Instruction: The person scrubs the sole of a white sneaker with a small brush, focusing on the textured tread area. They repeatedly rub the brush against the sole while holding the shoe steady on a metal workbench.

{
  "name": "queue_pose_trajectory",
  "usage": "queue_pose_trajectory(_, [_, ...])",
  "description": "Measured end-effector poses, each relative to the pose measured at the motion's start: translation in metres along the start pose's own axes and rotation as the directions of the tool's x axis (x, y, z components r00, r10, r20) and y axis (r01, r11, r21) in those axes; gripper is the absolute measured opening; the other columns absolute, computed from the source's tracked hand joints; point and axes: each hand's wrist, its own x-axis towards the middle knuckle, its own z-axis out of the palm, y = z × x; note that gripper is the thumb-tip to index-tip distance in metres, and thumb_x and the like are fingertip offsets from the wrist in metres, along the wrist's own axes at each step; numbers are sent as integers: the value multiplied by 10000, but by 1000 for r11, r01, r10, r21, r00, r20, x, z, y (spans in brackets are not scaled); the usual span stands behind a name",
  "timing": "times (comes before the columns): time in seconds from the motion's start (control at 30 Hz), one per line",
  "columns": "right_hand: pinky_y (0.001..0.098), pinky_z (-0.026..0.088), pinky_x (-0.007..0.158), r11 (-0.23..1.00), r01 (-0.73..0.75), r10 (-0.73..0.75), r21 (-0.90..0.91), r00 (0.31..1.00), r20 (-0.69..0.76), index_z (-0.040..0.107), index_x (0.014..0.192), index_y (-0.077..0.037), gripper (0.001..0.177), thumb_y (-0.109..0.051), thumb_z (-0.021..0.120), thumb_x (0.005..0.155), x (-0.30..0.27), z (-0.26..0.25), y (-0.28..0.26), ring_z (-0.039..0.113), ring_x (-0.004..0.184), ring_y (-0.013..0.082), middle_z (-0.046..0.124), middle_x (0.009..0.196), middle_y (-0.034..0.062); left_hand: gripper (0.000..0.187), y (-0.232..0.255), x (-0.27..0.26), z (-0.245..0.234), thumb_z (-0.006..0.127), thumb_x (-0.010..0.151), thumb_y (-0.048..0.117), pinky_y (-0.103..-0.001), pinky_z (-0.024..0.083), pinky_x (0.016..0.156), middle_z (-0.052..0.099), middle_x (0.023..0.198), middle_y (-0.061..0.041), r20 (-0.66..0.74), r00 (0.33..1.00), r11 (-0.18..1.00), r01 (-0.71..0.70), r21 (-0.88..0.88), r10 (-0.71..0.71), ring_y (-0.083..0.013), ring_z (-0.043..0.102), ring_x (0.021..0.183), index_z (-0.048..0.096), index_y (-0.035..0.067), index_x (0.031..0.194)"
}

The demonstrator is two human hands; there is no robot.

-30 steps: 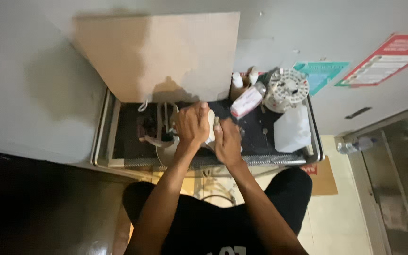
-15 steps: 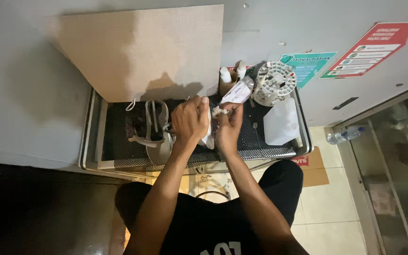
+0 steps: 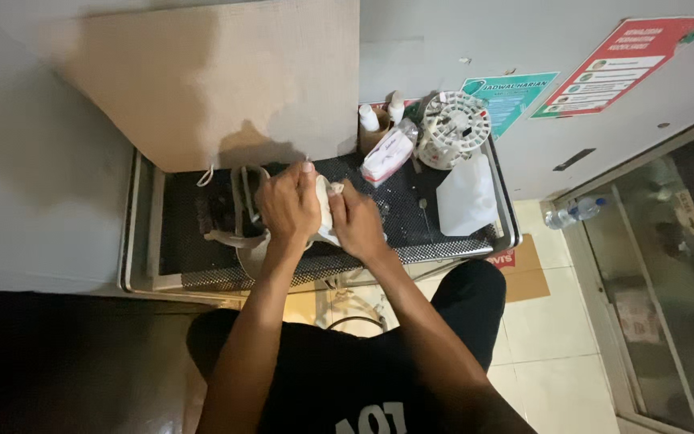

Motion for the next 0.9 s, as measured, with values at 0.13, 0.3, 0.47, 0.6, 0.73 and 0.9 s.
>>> queue_pose_trajectory(0.13, [485,518,661,986,16,3,166,994,-113,620,983,-24,211,0,413,946,10,-12,-14,674,837,455,681,902,255,490,21,2,-10,431,997,390,-517,454,548,575,577,-250,21,1000,995,18,-94,-16,-507,623,612,573,65,659])
queue_pose_trajectory(0.3, [270,528,532,626,11,328,780,904,-275,538,727,-51,222,61,416,875,16,-1,-20,656,776,210,624,890,120,509,26,3,-4,446,992,433,-543,469,557,575,564,-221,37,999,999,16,-39,-15,-478,638,608,553,91,631])
queue_pose_trajectory(0.47, [470,374,1071,625,121,161,771,947,-279,595,1123,-23,278,-70,389,942,10,11,-14,482,1311,375,551,1344,237,498,23,2,2,447,999,415,-500,460,544,574,570,-212,5,1000,998,-16,-66,17,-457,643,610,575,84,650])
queue_pose_trajectory(0.6, [713,208,1132,958,121,-104,260,992,-77,445,1443,20,456,-216,319,1074,-19,6,-15,303,1388,596,394,1489,349,485,19,5,-9,462,997,383,-476,447,525,578,577,-225,-57,998,999,-8,-32,6,-466,635,611,616,65,665])
queue_pose_trajectory(0.73, [608,368,1082,999,27,-28,-29,999,-31,472,1474,-60,496,-293,286,1077,-31,11,10,500,1269,493,515,1326,285,480,6,1,-10,411,1022,359,-484,457,527,597,598,-225,-78,997,995,-7,-99,-1,-482,632,618,655,77,721])
queue_pose_trajectory(0.9, [413,432,733,994,59,-62,90,997,34,460,1465,13,433,-165,399,1074,-30,15,25,533,798,335,509,905,189,433,7,-3,-13,439,1014,380,-546,489,610,618,621,-210,-86,996,999,17,-49,-21,-487,642,646,651,116,743])
